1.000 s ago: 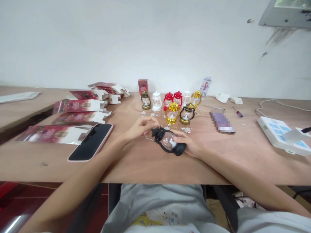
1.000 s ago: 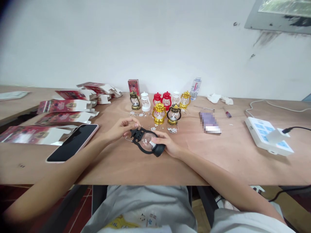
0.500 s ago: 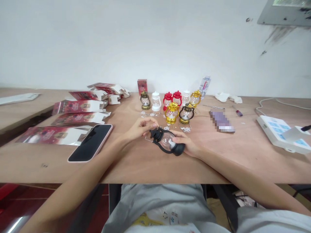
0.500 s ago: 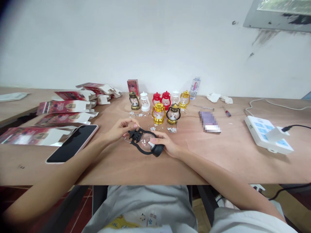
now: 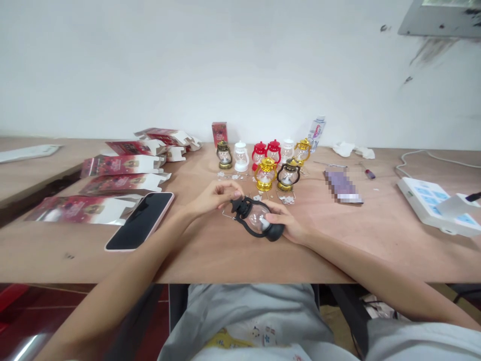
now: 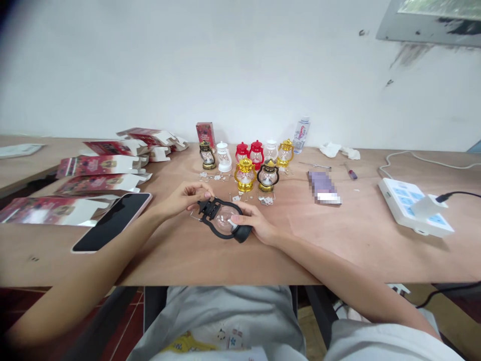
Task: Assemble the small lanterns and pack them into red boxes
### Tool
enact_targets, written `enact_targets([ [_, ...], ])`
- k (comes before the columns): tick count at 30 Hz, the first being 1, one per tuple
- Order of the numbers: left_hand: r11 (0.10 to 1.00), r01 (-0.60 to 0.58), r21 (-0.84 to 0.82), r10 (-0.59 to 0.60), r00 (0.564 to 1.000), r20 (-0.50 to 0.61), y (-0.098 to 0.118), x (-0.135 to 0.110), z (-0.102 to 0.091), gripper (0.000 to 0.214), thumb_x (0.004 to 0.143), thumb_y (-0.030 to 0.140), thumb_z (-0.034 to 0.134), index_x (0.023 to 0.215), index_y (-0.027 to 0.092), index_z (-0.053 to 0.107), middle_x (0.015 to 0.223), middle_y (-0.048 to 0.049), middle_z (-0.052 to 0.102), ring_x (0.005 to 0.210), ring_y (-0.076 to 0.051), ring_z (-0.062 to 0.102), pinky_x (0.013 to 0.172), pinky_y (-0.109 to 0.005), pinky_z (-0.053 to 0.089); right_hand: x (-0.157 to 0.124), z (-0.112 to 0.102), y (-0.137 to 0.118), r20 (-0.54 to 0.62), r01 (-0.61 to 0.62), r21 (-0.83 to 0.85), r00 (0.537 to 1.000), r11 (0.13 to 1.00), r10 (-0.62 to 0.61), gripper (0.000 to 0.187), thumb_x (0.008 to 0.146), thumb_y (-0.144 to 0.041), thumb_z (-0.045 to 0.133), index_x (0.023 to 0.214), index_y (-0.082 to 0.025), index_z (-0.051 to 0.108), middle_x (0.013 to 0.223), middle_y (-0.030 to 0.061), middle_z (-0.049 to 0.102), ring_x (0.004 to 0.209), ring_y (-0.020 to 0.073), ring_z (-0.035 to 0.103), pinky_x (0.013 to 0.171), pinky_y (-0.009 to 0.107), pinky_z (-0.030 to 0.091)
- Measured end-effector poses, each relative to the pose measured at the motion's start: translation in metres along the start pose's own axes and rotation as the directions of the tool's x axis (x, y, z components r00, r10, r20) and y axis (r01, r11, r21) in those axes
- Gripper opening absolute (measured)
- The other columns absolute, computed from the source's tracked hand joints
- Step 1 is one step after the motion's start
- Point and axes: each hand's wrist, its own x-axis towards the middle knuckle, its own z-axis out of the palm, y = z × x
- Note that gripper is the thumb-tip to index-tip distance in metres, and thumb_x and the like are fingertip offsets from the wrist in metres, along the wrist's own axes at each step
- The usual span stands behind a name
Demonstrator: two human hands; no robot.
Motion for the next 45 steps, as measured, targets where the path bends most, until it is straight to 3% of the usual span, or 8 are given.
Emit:
enact_targets([
  [10,0.996,0.087,-0.008,-0.086,0.994,0.061,-0.006,0.004,-0.008,0.029,0.075,0.044,0.066,0.07,0.016,0.059,0.06,0.0016,0.051,0.042,-0.004,0.04,0.036,-0.014,0.026,0.002,0.002,0.004,-0.037,0.03,-0.025,0.999,0.999,-0.031,0.044,0.065,-0.038,0.077,0.104,-0.022,0.066,0.101,0.0005,0.067,0.095,0.0173,0.059,0.087,0.028,0.043],
  [20,0.883,0.19,-0.429,-0.289,0.941,-0.178,0.005,0.009,-0.016,0.029,0.063,0.031,0.074,0.077,0.016,0.053,0.049,0.0092,0.034,0.042,-0.004,0.032,0.041,-0.014,0.025,0.006,0.002,0.005,-0.066,0.091,-0.213,0.992,0.973,-0.108,0.04,0.071,-0.04,0.073,0.106,-0.025,0.062,0.107,-0.0006,0.064,0.106,0.0188,0.055,0.095,0.031,0.042],
  [26,0.97,-0.008,0.243,0.075,0.961,-0.267,0.068,-0.009,-0.01,0.022,0.078,0.034,0.061,0.091,0.018,0.056,0.064,0.001,0.062,0.06,-0.011,0.057,0.055,-0.02,0.039,0.007,0.001,0.009,-0.079,0.143,-0.318,0.981,0.937,-0.176,0.05,0.067,-0.041,0.076,0.109,-0.025,0.055,0.108,-0.0001,0.061,0.109,0.0198,0.054,0.096,0.032,0.042],
  [29,0.727,-0.209,0.654,0.268,0.963,0.01,0.111,-0.033,0.006,0.021,0.084,0.035,0.055,0.099,0.022,0.062,0.077,-0.0005,0.067,0.074,-0.015,0.062,0.068,-0.025,0.044,0.006,0.001,0.01,-0.085,0.173,-0.324,0.974,0.93,-0.211,0.052,0.066,-0.039,0.078,0.109,-0.027,0.051,0.112,-0.0004,0.06,0.113,0.0191,0.053,0.097,0.032,0.041],
  [31,0.581,-0.401,0.708,0.301,0.914,0.271,0.132,-0.047,0.015,0.018,0.087,0.032,0.051,0.096,0.025,0.065,0.081,-0.0004,0.068,0.081,-0.015,0.062,0.078,-0.028,0.044,0.006,-0.001,0.011,-0.095,0.179,-0.307,0.972,0.935,-0.217,0.053,0.065,-0.038,0.079,0.108,-0.029,0.049,0.113,-0.0011,0.06,0.111,0.0184,0.054,0.096,0.032,0.042],
  [33,0.521,-0.472,0.711,0.313,0.881,0.355,0.14,-0.052,0.017,0.019,0.089,0.03,0.05,0.098,0.027,0.066,0.082,-0.0004,0.068,0.084,-0.016,0.062,0.083,-0.029,0.044,0.006,-0.003,0.013,-0.083,0.185,-0.297,0.972,0.937,-0.218,0.055,0.065,-0.036,0.079,0.11,-0.03,0.047,0.114,-0.0014,0.06,0.109,0.0182,0.055,0.096,0.033,0.042],
  [38,0.617,-0.249,0.746,0.303,0.951,0.066,0.103,-0.033,0.002,0.041,0.083,0.044,0.059,0.118,0.023,0.056,0.115,-0.0057,0.064,0.105,-0.022,0.058,0.091,-0.035,0.045,0.008,-0.004,0.018,-0.075,0.198,-0.341,0.969,0.919,-0.237,0.058,0.067,-0.035,0.079,0.112,-0.029,0.044,0.121,0.0011,0.059,0.117,0.0204,0.052,0.099,0.037,0.039],
  [45,0.942,-0.064,0.33,0.02,0.99,0.137,0.019,-0.01,0.014,0.06,0.074,0.044,0.069,0.125,0.02,0.05,0.123,-0.0077,0.061,0.11,-0.024,0.058,0.09,-0.036,0.049,0.008,0.001,0.018,-0.093,0.209,-0.266,0.966,0.941,-0.241,0.051,0.068,-0.033,0.077,0.106,-0.029,0.044,0.117,0.0013,0.06,0.111,0.0185,0.057,0.095,0.037,0.044],
])
